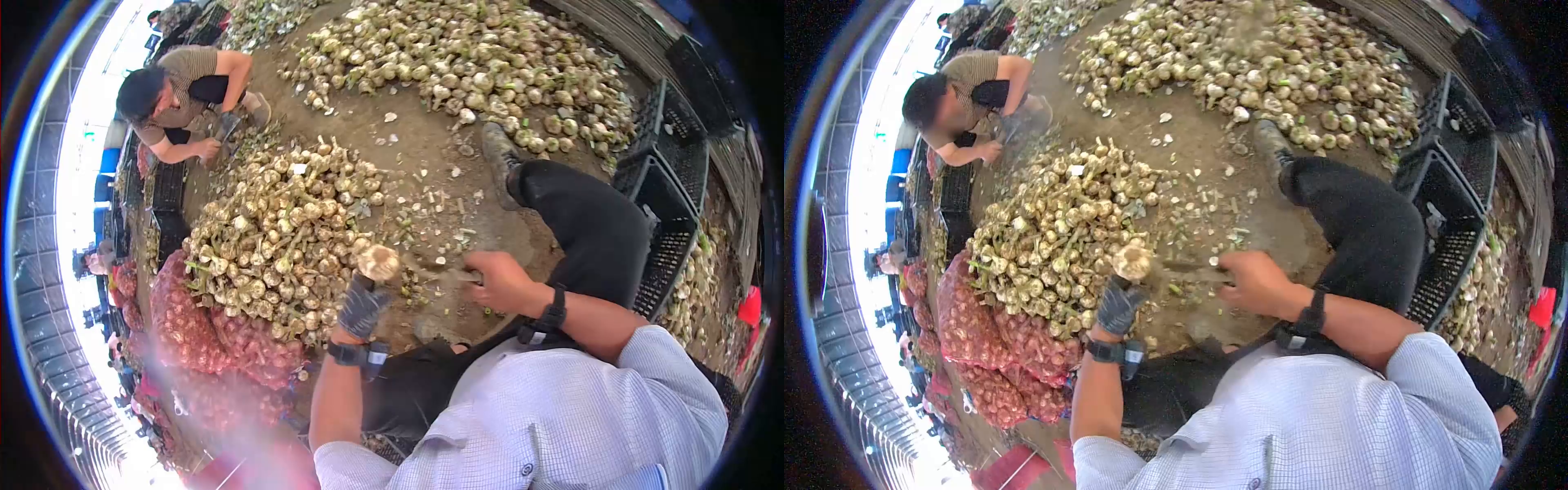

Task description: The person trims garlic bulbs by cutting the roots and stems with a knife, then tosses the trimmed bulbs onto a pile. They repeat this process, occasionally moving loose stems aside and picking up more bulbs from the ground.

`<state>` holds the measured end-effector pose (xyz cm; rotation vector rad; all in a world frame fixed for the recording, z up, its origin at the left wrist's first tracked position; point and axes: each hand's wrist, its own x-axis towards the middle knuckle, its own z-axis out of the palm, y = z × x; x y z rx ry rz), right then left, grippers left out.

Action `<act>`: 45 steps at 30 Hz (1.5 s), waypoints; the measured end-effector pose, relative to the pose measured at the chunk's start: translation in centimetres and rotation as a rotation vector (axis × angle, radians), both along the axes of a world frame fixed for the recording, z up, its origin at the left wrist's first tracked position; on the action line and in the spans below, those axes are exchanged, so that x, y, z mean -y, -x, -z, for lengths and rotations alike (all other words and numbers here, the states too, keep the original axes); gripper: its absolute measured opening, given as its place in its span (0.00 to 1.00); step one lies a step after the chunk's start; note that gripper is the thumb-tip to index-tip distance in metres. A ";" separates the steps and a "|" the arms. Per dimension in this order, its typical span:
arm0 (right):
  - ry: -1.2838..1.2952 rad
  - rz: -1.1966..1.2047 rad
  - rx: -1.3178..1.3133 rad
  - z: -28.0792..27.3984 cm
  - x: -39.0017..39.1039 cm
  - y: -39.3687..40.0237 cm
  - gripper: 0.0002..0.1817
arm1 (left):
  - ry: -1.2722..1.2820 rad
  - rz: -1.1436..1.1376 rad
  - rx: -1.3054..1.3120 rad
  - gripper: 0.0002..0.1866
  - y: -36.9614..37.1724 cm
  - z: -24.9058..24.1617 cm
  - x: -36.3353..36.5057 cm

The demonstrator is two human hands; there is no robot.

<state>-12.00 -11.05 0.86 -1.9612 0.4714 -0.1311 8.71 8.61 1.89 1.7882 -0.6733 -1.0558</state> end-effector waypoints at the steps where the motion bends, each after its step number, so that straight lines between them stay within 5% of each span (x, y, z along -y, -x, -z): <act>1: 0.004 -0.002 0.035 -0.9 -0.2 0.3 0.15 | -0.005 0.076 0.118 0.25 1.7 -0.3 0.5; 5: 0.184 -0.073 0.123 -3.5 -0.2 2.4 0.16 | 0.027 0.285 0.418 0.24 7.9 -3.3 2.5; 10: 0.238 -0.107 0.190 -4.7 0.1 4.9 0.18 | 0.099 -0.015 0.068 0.19 11.5 -1.5 1.8; 15: 0.287 -0.140 0.195 -4.7 0.1 6.1 0.18 | 0.133 0.080 0.414 0.18 12.8 -1.9 2.0; 26: 0.269 -0.131 0.172 -1.3 -1.0 5.2 0.18 | 0.093 0.118 0.564 0.12 13.3 -3.6 2.3; 27: 0.280 -0.141 0.154 -1.0 -1.0 5.0 0.17 | 0.099 0.147 0.624 0.12 13.1 -3.6 2.3; 29: 0.301 -0.162 0.119 0.1 -1.0 4.6 0.15 | 0.231 -0.254 0.072 0.13 13.9 -0.7 0.2; 32: 0.335 -0.203 -0.482 7.3 2.4 5.3 0.13 | 0.422 -0.024 0.396 0.21 13.5 -3.1 0.0; 34: 0.297 -0.038 -0.312 6.7 1.2 4.5 0.15 | 0.292 -0.250 0.283 0.25 13.2 -1.2 0.0; 36: 0.058 0.051 -0.194 3.7 1.1 3.7 0.18 | 0.164 -0.134 0.678 0.28 12.1 -1.5 0.5; 41: -0.751 0.027 -0.129 -5.3 1.3 3.2 0.25 | 0.098 0.080 0.303 0.30 12.6 -1.5 3.7; 45: -0.780 0.142 0.061 -2.1 0.4 2.4 0.19 | 0.213 0.016 0.261 0.29 12.9 -0.7 3.5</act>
